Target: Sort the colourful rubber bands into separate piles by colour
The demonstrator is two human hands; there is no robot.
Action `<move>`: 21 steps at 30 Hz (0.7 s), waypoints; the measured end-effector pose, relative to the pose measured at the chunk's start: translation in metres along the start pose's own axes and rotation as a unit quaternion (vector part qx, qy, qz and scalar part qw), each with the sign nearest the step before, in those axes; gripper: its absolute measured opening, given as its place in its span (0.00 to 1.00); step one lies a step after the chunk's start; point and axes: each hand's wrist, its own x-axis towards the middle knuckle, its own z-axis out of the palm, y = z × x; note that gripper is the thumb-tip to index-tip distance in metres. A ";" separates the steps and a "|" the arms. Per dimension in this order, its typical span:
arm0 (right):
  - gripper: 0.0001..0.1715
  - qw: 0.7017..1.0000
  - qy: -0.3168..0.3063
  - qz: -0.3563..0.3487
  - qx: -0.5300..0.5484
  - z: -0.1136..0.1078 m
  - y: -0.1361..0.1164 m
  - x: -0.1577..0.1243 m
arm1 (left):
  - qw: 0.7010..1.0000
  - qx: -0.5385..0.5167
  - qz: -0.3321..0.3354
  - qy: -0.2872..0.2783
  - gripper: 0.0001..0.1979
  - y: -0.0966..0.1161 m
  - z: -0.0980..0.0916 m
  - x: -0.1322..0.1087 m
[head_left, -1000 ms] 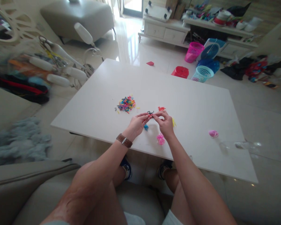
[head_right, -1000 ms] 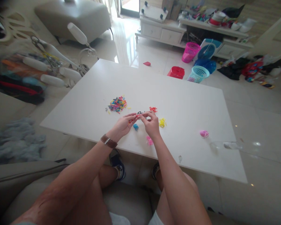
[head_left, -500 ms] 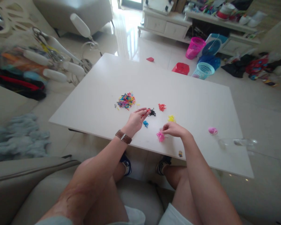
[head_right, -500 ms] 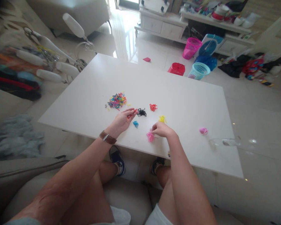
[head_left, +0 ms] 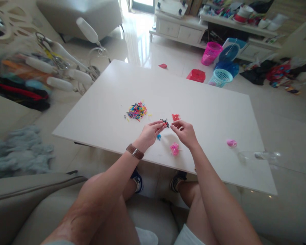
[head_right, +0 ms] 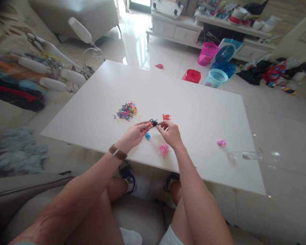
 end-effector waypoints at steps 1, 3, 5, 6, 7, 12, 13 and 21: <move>0.15 0.999 0.003 -0.004 0.037 0.003 -0.004 0.000 | 1.000 0.003 0.000 -0.003 0.09 -0.001 0.000 0.000; 0.18 0.997 0.002 -0.006 0.083 0.008 -0.009 0.000 | 1.000 0.008 0.001 -0.009 0.09 -0.003 0.000 -0.001; 0.16 0.996 0.002 -0.012 0.093 0.012 -0.012 0.000 | 1.000 0.014 0.001 -0.012 0.10 -0.004 0.000 -0.002; 0.14 0.996 0.004 -0.016 0.092 0.014 -0.013 0.000 | 1.000 0.016 -0.001 -0.013 0.10 -0.005 0.000 -0.002; 0.12 0.996 0.009 -0.020 0.091 0.015 -0.013 0.000 | 1.000 0.017 -0.002 -0.014 0.10 -0.006 0.000 -0.002; 0.11 0.982 0.086 0.039 0.164 0.016 -0.001 0.007 | 1.000 0.000 -0.006 0.012 0.08 -0.006 0.002 -0.001; 0.11 0.972 0.113 0.069 0.192 0.015 0.005 0.010 | 1.000 -0.010 -0.013 0.023 0.08 -0.006 0.003 0.000; 0.07 0.931 0.198 0.234 0.196 0.017 0.049 0.025 | 0.992 -0.098 -0.069 0.027 0.16 0.003 0.001 -0.002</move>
